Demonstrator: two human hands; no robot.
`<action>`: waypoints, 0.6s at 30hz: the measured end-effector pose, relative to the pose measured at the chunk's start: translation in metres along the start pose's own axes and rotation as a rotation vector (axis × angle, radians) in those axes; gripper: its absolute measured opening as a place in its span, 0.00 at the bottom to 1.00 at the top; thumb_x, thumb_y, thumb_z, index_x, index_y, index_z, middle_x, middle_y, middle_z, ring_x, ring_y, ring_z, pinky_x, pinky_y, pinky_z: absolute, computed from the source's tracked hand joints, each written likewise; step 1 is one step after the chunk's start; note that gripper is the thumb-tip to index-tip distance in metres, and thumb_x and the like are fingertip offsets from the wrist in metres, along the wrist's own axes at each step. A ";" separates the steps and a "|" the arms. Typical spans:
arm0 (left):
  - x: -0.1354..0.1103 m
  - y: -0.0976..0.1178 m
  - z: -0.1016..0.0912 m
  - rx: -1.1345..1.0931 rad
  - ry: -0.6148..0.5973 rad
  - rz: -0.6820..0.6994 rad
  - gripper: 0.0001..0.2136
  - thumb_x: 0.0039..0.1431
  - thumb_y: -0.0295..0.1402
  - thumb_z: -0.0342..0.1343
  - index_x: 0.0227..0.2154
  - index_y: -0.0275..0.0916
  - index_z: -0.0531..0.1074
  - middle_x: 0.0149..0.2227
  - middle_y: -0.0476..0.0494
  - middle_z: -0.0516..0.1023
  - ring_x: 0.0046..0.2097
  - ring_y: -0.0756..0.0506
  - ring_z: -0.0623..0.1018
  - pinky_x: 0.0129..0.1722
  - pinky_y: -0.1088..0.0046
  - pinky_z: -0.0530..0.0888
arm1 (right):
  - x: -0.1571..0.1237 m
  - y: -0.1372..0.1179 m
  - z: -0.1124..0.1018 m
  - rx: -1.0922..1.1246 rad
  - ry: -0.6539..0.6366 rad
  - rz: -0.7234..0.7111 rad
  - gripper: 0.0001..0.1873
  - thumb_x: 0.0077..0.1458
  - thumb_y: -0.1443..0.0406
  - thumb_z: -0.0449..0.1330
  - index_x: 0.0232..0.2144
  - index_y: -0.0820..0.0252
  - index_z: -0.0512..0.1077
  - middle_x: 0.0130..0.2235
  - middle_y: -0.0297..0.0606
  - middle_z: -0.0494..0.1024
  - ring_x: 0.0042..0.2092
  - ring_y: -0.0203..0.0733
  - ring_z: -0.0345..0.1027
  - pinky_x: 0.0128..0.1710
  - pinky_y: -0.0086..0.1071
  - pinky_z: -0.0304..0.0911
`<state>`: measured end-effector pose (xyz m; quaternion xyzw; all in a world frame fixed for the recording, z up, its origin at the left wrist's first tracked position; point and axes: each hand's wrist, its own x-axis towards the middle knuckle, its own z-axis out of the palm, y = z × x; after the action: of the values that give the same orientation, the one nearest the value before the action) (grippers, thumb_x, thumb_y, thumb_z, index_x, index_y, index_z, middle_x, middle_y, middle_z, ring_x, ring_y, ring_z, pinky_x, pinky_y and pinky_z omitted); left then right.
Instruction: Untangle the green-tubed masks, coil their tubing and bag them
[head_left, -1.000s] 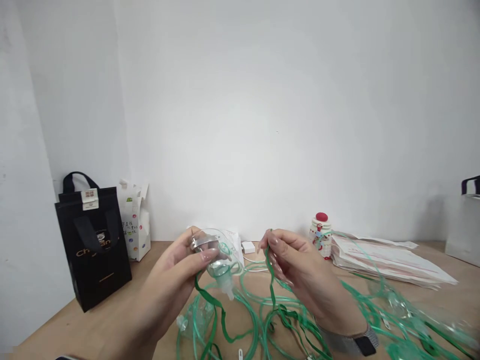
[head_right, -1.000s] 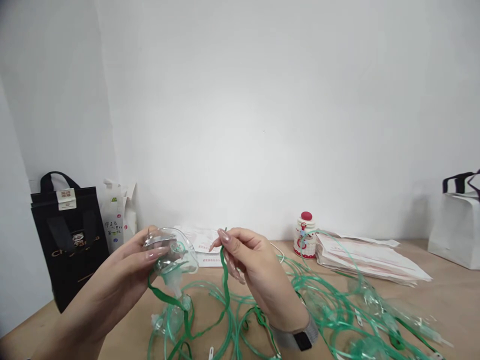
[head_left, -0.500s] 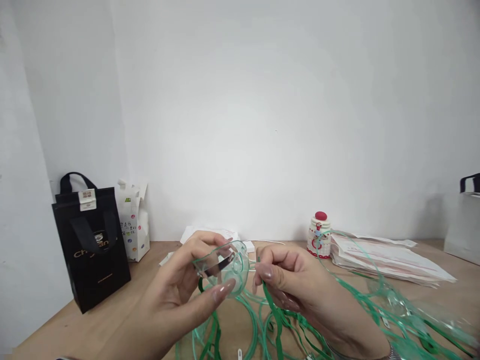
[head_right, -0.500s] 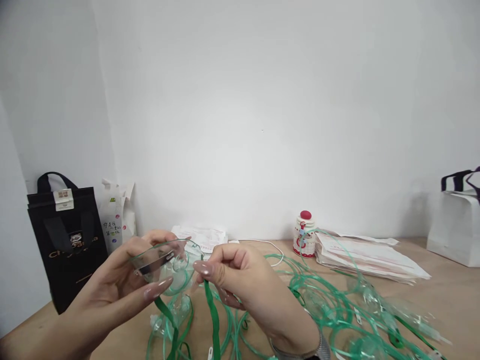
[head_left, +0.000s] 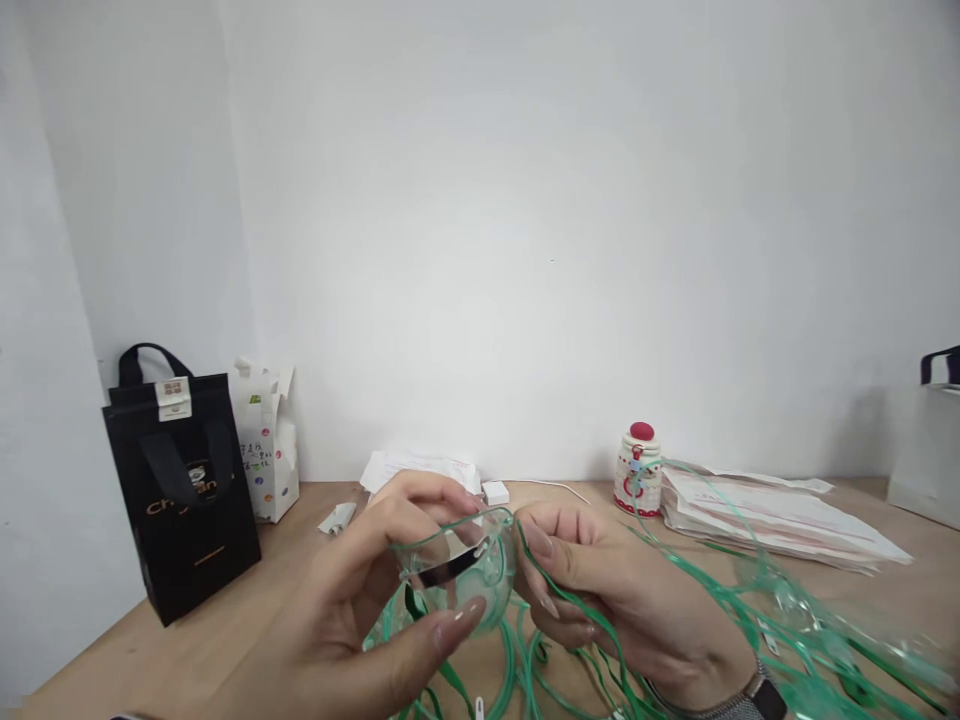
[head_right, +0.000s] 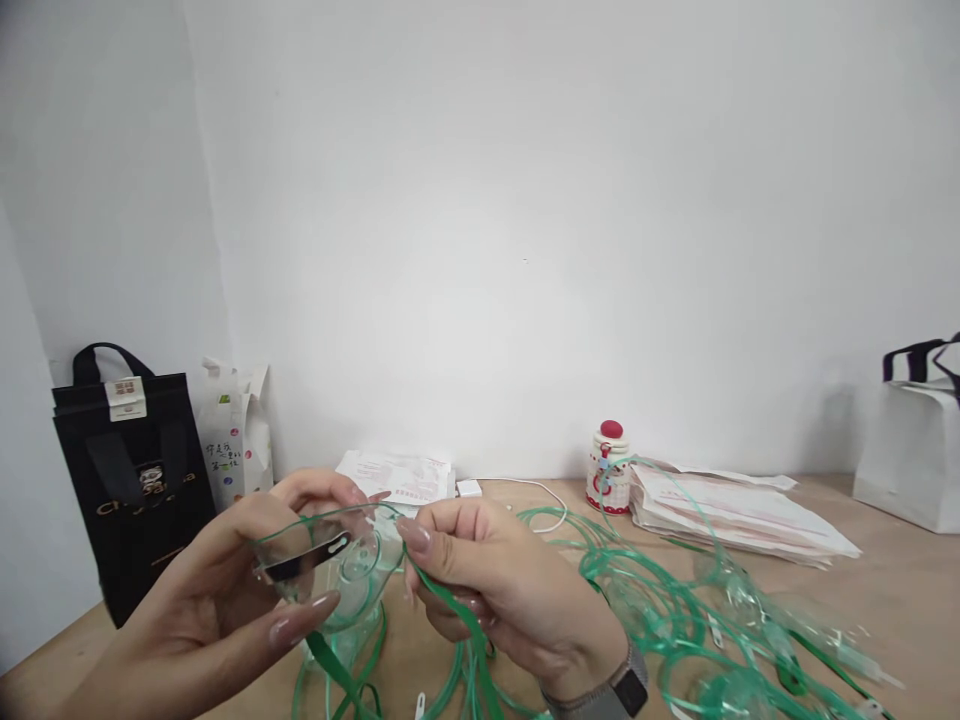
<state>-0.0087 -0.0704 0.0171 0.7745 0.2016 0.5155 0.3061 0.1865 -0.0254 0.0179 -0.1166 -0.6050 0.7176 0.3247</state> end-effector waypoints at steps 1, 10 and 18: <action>0.000 0.000 0.000 0.000 -0.006 -0.006 0.10 0.55 0.24 0.54 0.35 0.48 0.66 0.45 0.49 0.66 0.48 0.49 0.67 0.40 0.80 0.68 | 0.000 0.000 0.000 -0.002 0.007 0.002 0.19 0.49 0.57 0.61 0.16 0.63 0.62 0.14 0.23 0.56 0.15 0.23 0.41 0.14 0.22 0.38; 0.003 -0.003 0.002 0.005 -0.010 0.001 0.10 0.57 0.24 0.52 0.36 0.50 0.66 0.45 0.51 0.64 0.46 0.50 0.66 0.41 0.82 0.67 | 0.000 -0.001 0.001 0.034 0.001 0.068 0.20 0.52 0.57 0.59 0.17 0.63 0.61 0.14 0.23 0.54 0.15 0.23 0.40 0.14 0.21 0.35; 0.001 -0.003 0.002 0.011 0.009 0.002 0.11 0.56 0.23 0.53 0.35 0.49 0.66 0.45 0.50 0.65 0.50 0.49 0.64 0.44 0.81 0.67 | 0.002 -0.001 0.004 0.078 0.032 0.080 0.21 0.48 0.54 0.62 0.17 0.62 0.60 0.15 0.22 0.52 0.16 0.23 0.38 0.14 0.22 0.34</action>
<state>-0.0066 -0.0685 0.0151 0.7740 0.2052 0.5181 0.3005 0.1831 -0.0271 0.0200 -0.1396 -0.5661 0.7511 0.3096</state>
